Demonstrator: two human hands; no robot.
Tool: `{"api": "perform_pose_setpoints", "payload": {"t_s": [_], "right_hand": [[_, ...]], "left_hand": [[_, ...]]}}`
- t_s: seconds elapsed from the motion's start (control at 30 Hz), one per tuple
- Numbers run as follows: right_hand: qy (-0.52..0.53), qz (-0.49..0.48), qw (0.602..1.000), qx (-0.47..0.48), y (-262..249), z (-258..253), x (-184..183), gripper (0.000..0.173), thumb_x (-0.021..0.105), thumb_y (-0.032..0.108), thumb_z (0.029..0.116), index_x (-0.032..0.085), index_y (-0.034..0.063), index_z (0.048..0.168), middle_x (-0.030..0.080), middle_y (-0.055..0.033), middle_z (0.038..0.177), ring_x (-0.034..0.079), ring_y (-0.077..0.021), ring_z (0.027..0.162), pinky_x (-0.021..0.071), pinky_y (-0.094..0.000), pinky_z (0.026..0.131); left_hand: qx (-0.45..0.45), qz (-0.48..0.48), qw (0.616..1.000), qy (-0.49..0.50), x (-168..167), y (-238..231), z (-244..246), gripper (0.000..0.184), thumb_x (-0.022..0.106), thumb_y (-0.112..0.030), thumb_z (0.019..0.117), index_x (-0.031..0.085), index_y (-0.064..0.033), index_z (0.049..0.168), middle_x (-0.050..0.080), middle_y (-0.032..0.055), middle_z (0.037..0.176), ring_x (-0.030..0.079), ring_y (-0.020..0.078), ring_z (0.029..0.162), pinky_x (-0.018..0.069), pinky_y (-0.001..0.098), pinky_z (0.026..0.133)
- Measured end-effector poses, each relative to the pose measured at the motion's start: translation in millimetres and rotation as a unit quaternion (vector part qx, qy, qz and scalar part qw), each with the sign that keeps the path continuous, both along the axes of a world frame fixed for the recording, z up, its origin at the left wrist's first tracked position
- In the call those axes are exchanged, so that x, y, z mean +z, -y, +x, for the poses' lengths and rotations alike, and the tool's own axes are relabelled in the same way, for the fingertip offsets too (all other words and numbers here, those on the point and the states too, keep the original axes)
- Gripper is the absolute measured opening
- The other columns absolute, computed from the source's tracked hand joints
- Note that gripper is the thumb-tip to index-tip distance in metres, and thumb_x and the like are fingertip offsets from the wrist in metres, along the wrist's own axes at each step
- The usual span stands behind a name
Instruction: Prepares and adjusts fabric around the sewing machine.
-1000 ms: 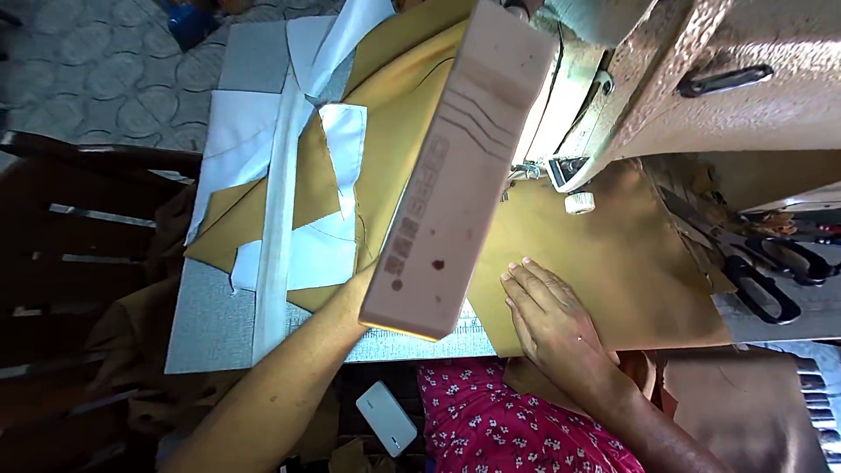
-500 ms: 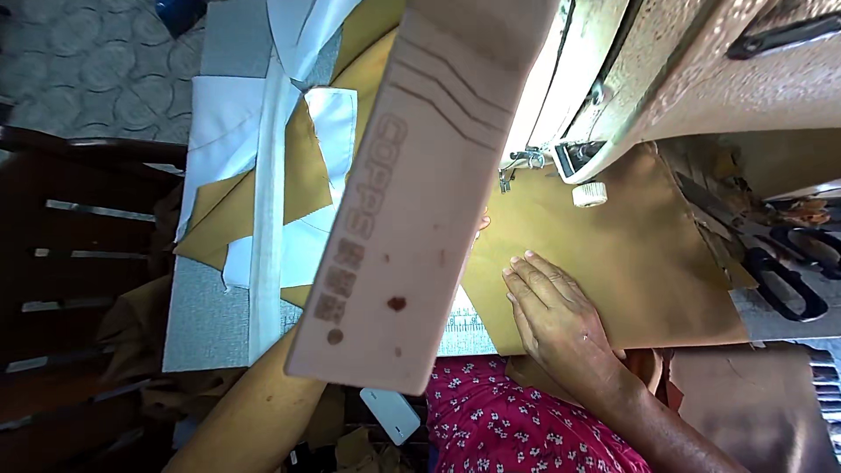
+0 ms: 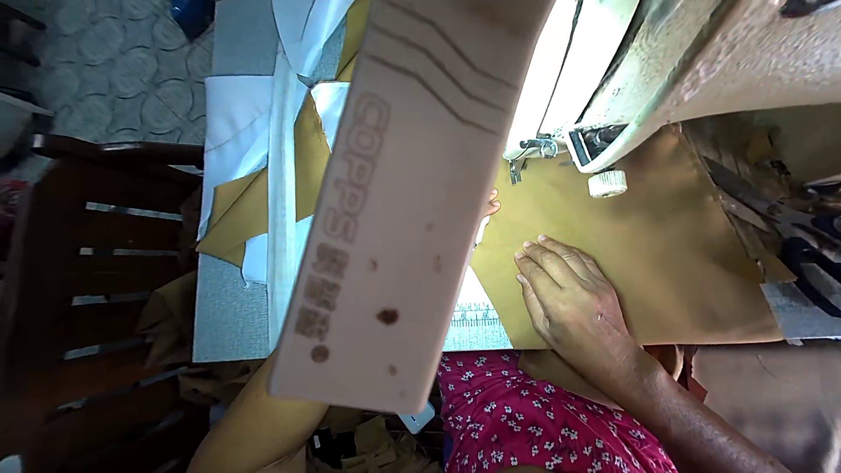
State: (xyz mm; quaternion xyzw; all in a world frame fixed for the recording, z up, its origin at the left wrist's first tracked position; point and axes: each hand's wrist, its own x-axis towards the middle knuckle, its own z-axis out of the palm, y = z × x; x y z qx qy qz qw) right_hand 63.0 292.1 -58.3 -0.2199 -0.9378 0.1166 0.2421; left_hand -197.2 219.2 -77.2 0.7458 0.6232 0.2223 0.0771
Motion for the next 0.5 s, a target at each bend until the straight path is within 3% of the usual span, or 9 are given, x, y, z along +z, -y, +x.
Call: {"api": "perform_pose_setpoints", "payload": {"t_s": [0.07, 0.27, 0.37, 0.5], "right_hand": [[-0.007, 0.002, 1.0, -0.005, -1.9, -1.9, -0.4, 0.026, 0.054, 0.01, 0.0971, 0.077, 0.0003, 0.106, 0.076, -0.0143, 0.114, 0.07, -0.0325, 0.116, 0.0538, -0.0424, 0.101], [-0.014, 0.005, 1.0, -0.002, -12.0, -3.7, -1.0, 0.028, 0.053, 0.014, 0.099, 0.077, 0.0011, 0.106, 0.076, -0.0139, 0.115, 0.069, -0.0324, 0.117, 0.0528, -0.0429, 0.102], [-0.009, -0.019, 1.0, -0.005, -22.8, -2.6, 3.7, 0.042, 0.049, 0.032, 0.1043, 0.077, 0.0008, 0.102, 0.075, -0.0151, 0.114, 0.068, -0.0336, 0.119, 0.051, -0.0467, 0.104], [0.018, -0.045, 0.999, -0.012, -39.5, -1.9, 10.4, 0.068, 0.039, 0.056, 0.1045, 0.076, -0.0007, 0.103, 0.074, -0.0184, 0.116, 0.065, -0.0371, 0.123, 0.0469, -0.0533, 0.108]], "left_hand": [[-0.02, 0.004, 1.0, -0.001, 13.4, -10.0, 3.2, 0.038, 0.045, -0.022, 0.1057, 0.07, -0.0196, 0.134, 0.061, -0.0022, 0.146, 0.039, 0.0381, 0.148, 0.0191, 0.0678, 0.12], [0.002, 0.009, 1.0, 0.001, 18.4, -19.3, 6.0, 0.038, 0.045, -0.022, 0.1056, 0.072, -0.0203, 0.132, 0.063, -0.0035, 0.144, 0.039, 0.0363, 0.148, 0.0189, 0.0649, 0.121], [0.008, 0.015, 1.0, -0.005, 18.2, -20.7, 8.5, 0.037, 0.045, -0.022, 0.1054, 0.072, -0.0192, 0.131, 0.064, -0.0019, 0.143, 0.042, 0.0364, 0.147, 0.0197, 0.0642, 0.121], [0.024, 0.018, 0.999, -0.021, 14.5, -22.5, 14.5, 0.039, 0.043, -0.023, 0.1056, 0.071, -0.0192, 0.132, 0.064, -0.0013, 0.142, 0.045, 0.0341, 0.144, 0.0195, 0.0649, 0.12]]}}
